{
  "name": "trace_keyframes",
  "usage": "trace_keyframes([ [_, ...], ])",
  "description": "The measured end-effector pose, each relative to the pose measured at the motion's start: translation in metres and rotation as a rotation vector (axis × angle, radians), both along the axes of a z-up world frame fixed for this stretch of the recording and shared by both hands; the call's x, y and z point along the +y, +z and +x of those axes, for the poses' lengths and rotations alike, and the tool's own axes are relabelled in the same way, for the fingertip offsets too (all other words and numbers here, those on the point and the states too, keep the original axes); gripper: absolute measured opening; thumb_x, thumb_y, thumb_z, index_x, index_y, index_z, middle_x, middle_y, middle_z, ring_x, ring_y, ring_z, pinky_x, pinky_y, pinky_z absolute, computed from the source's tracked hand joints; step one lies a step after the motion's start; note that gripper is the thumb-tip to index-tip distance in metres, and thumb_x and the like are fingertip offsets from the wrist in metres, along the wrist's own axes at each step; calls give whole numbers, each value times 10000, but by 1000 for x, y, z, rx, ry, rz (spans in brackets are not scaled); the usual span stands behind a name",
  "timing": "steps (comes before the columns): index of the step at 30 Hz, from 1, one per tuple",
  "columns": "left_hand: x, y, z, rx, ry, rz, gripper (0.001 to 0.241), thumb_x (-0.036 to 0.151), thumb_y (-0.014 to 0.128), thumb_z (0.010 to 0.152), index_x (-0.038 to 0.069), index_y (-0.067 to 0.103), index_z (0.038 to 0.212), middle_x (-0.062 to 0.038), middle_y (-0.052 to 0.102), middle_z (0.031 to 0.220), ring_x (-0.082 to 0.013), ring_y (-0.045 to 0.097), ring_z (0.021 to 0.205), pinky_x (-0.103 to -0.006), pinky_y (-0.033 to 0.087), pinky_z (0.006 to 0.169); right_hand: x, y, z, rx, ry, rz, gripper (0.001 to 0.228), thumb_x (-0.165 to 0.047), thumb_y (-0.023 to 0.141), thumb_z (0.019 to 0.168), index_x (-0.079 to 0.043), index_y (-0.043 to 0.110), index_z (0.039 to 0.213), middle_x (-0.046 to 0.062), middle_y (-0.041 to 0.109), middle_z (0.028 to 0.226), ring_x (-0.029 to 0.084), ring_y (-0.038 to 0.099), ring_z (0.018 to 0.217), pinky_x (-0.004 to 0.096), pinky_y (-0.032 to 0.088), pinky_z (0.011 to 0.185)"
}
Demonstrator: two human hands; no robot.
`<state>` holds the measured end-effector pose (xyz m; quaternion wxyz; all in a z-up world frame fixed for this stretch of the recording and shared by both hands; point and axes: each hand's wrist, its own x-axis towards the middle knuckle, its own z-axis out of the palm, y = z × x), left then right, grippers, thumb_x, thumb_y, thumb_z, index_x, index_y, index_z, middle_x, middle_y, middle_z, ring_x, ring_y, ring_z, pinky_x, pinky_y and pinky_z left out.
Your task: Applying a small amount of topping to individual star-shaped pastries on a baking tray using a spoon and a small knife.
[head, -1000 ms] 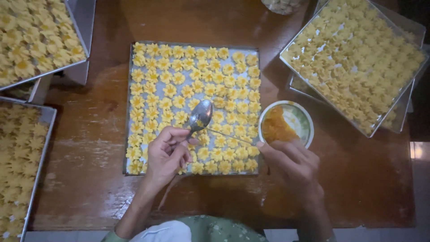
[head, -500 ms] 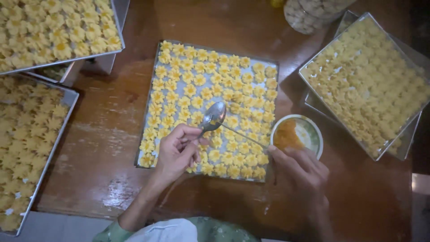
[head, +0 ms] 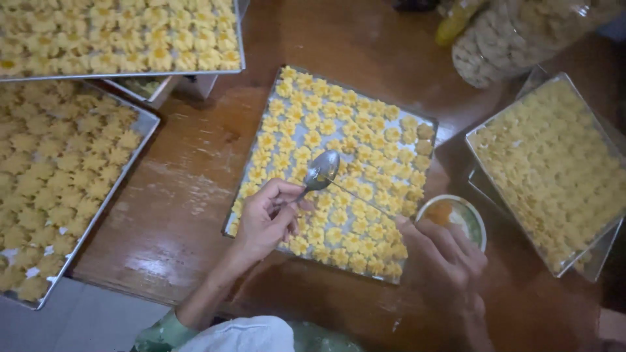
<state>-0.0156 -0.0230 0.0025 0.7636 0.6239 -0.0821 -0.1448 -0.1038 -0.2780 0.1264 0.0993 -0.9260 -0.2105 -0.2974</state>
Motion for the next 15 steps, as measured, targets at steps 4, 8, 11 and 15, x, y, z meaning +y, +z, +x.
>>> trace_keyframes([
  [4, 7, -7, 3, -12, 53, 17, 126, -4, 563, 994, 16, 626, 1102, -140, 801, 912, -123, 642, 448, -195, 451, 353, 15, 8, 9, 36, -2, 13, 123, -4, 650, 1005, -27, 763, 1047, 119, 653, 879, 245, 581, 704, 350, 469, 703],
  [8, 15, -9, 4, 15, 81, 22, 164, -13, 549, 960, 13, 619, 1106, -170, 806, 911, -120, 593, 427, -224, 457, 351, 11, -2, 15, 26, 16, 1, 227, 22, 579, 1016, -48, 755, 1141, 135, 682, 943, 257, 603, 709, 378, 502, 693],
  [11, 19, -8, 5, -7, 95, 1, 125, 9, 574, 977, 8, 614, 1096, -161, 812, 914, -120, 612, 427, -217, 440, 322, 9, -7, 19, -28, 44, -15, 234, 55, 609, 1010, -64, 770, 1132, 133, 672, 894, 244, 591, 690, 380, 505, 673],
  [15, 26, 0, 7, 4, 76, -7, 155, -40, 575, 968, 4, 625, 1108, -197, 816, 964, -110, 636, 475, -203, 489, 362, 17, -2, 22, -47, 26, -60, 239, 44, 591, 1011, -72, 792, 1066, 112, 691, 895, 240, 594, 690, 364, 499, 687],
])
